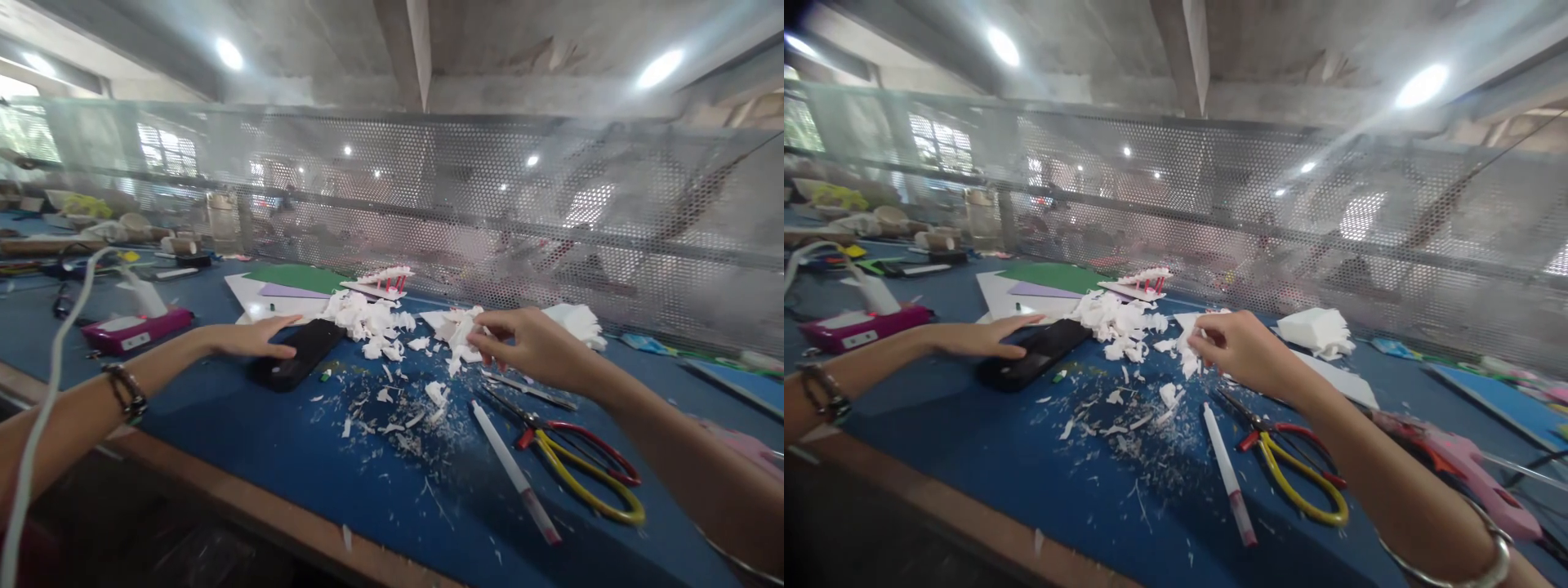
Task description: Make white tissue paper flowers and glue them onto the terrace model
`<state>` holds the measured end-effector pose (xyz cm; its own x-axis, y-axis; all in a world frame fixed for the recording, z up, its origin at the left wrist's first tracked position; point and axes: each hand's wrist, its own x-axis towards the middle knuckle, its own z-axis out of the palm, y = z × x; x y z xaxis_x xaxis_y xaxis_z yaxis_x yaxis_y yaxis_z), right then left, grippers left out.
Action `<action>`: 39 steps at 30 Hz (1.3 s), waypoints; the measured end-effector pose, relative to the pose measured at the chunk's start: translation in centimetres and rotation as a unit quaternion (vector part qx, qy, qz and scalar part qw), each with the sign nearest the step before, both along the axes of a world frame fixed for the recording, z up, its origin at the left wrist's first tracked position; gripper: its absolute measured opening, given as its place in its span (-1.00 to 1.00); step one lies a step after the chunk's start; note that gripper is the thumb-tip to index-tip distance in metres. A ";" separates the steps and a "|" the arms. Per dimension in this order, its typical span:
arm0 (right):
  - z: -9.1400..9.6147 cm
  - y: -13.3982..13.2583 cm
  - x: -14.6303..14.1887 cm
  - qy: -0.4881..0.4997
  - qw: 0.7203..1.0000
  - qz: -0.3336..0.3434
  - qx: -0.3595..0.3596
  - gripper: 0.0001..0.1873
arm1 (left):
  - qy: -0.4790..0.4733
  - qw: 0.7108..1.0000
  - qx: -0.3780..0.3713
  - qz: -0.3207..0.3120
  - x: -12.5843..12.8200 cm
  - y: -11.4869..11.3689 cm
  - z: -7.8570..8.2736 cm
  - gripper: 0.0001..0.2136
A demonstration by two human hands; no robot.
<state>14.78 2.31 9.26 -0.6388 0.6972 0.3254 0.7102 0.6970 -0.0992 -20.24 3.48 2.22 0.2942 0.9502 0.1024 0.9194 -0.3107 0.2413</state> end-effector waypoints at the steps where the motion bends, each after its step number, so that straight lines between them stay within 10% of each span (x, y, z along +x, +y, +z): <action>1: 0.0 0.1 -0.1 -0.005 1.000 0.002 0.009 -0.72 | -0.007 1.000 -0.011 -0.003 0.8 0.1 0.6 -0.21; 14: 0.7 2.2 -0.5 0.038 0.998 0.002 0.055 -0.67 | -0.230 0.935 0.047 -0.267 13.6 1.8 5.7 -0.30; 25: 1.5 5.9 4.1 0.195 0.973 -0.087 0.093 -0.66 | -0.266 0.910 0.127 -0.291 23.8 8.1 7.1 -0.65; 39: -0.3 7.0 4.1 0.138 0.978 -0.118 0.104 -0.69 | -0.196 0.940 0.028 -0.277 22.1 11.6 3.4 -0.74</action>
